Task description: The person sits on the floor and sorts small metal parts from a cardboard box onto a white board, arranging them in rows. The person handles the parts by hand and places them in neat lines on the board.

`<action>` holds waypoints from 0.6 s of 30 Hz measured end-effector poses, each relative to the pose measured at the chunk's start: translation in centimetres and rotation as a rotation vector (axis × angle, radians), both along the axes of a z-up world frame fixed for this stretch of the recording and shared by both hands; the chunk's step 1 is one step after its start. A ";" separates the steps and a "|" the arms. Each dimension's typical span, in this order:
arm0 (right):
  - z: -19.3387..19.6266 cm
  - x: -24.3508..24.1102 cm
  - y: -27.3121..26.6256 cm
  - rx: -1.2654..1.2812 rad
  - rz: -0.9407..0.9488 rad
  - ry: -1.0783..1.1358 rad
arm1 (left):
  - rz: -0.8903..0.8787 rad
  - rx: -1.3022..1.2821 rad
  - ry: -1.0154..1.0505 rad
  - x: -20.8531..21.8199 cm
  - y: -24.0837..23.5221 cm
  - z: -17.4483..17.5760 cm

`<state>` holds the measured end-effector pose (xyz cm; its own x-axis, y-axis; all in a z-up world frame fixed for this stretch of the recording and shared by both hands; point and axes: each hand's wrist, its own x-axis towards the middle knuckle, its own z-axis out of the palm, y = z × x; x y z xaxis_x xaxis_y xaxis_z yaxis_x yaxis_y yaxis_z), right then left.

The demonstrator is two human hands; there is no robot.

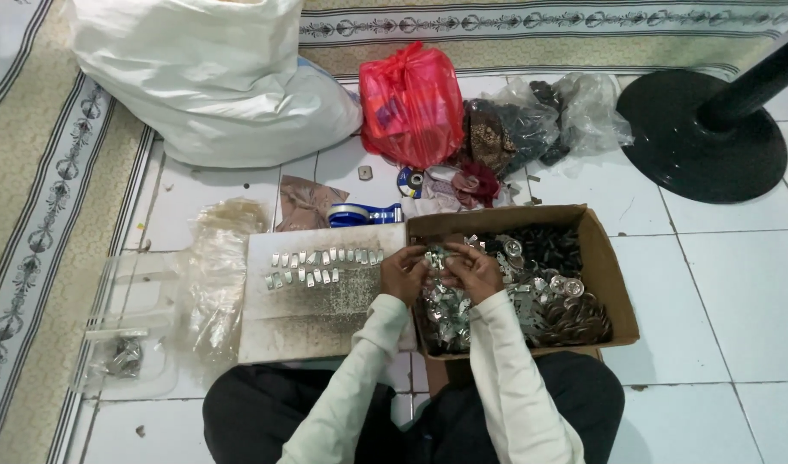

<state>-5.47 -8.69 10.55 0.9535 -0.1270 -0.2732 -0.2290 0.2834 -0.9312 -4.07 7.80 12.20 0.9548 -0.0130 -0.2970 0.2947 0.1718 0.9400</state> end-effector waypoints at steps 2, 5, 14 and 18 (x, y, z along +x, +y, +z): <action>0.8 -0.2 1.3 -0.037 0.005 -0.009 | 0.013 -0.030 0.003 -0.5 1.2 -0.5; 1.1 -0.4 3.6 -0.080 0.024 -0.015 | 0.070 0.006 0.020 -1.0 4.0 -2.9; 0.1 0.4 13.0 -0.476 0.254 -0.188 | 0.267 0.579 -0.028 -1.5 12.9 -7.3; -0.8 1.5 16.1 -0.683 0.308 -0.208 | 0.346 0.641 -0.081 -1.0 13.9 -7.7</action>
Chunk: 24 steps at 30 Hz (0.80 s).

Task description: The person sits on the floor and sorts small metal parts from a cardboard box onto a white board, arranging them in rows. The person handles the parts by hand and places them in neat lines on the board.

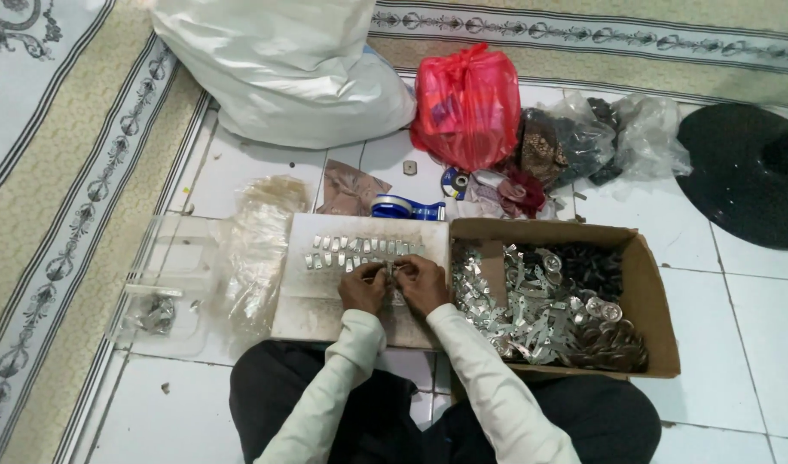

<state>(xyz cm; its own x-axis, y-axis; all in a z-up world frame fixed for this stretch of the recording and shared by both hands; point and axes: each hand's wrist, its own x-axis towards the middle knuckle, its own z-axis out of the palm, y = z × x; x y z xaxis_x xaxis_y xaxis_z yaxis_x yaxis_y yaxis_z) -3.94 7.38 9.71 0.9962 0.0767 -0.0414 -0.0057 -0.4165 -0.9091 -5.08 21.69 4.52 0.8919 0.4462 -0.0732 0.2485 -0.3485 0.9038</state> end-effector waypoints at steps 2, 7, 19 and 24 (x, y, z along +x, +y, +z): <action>-1.0 1.0 0.8 -0.020 -0.022 0.010 | -0.001 0.019 -0.020 0.5 0.1 -0.6; -2.2 2.4 1.8 -0.075 -0.065 0.001 | 0.001 0.103 -0.076 1.3 0.2 -2.0; -2.0 1.2 1.8 -0.130 -0.049 -0.151 | 0.014 0.315 -0.180 1.7 0.1 -3.7; -1.4 0.5 1.0 -0.035 -0.048 -0.131 | -0.011 0.366 -0.225 1.6 0.1 -3.9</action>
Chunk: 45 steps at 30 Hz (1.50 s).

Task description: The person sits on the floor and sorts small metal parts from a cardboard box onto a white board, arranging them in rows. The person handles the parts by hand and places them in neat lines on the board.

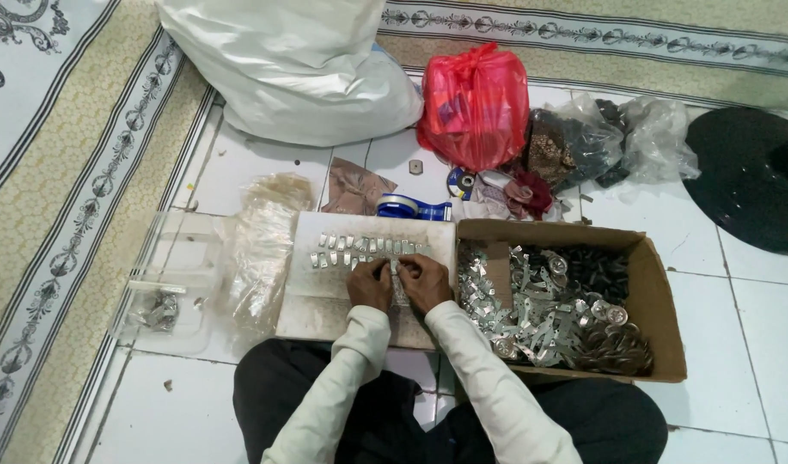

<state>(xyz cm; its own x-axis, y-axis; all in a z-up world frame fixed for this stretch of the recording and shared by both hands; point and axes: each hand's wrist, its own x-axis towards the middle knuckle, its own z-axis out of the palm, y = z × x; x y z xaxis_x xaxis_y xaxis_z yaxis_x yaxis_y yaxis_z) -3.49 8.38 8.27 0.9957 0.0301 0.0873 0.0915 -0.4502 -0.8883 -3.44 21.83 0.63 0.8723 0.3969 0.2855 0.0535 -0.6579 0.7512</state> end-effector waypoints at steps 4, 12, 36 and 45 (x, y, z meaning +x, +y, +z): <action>0.6 -0.6 -1.8 0.027 -0.032 0.053 | -0.018 0.062 -0.026 -0.2 0.1 -0.9; 3.3 1.1 -14.4 0.003 -0.320 0.039 | -0.050 0.047 -0.106 -0.9 -0.2 -0.3; -3.0 1.4 -18.2 -0.649 -0.052 0.506 | -0.673 0.928 0.266 5.1 -22.2 -6.3; -11.3 2.9 -21.7 -0.285 -0.152 0.368 | -0.660 0.330 0.486 4.4 -20.2 2.6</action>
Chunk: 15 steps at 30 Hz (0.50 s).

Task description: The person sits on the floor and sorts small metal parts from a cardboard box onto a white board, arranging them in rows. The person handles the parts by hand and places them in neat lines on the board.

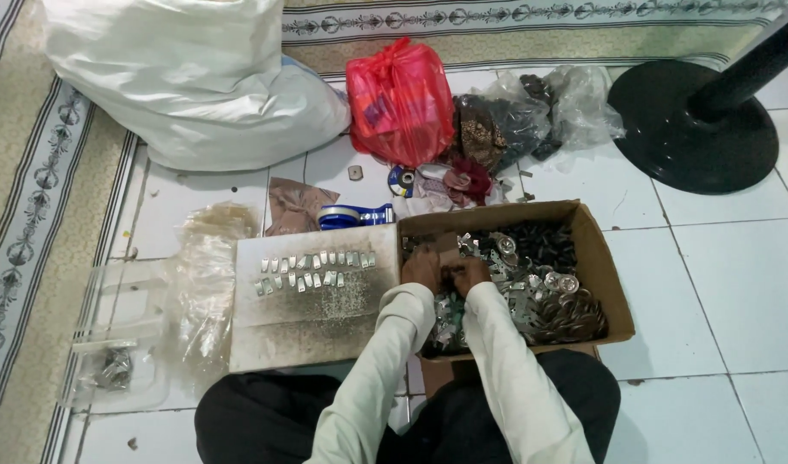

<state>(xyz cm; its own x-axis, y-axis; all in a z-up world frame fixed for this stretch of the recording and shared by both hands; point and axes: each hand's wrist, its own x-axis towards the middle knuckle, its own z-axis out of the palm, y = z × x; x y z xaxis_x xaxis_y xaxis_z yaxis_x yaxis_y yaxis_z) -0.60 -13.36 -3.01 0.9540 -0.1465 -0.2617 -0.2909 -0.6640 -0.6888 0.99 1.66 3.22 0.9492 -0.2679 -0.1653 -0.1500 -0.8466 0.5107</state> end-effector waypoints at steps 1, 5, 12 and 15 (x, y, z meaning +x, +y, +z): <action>0.1 -0.1 0.1 0.001 0.001 0.000 | 0.001 0.001 0.000 -0.3 0.3 2.4; 4.0 -1.5 1.0 0.254 -0.103 0.052 | 0.109 -0.052 0.250 -0.1 1.6 6.3; 4.8 -2.1 -0.4 0.777 -0.385 -0.054 | 0.262 -0.598 0.199 0.3 3.0 0.4; 3.5 -1.3 -1.6 0.825 -0.352 -0.086 | 0.400 -0.919 0.412 -1.0 3.3 4.4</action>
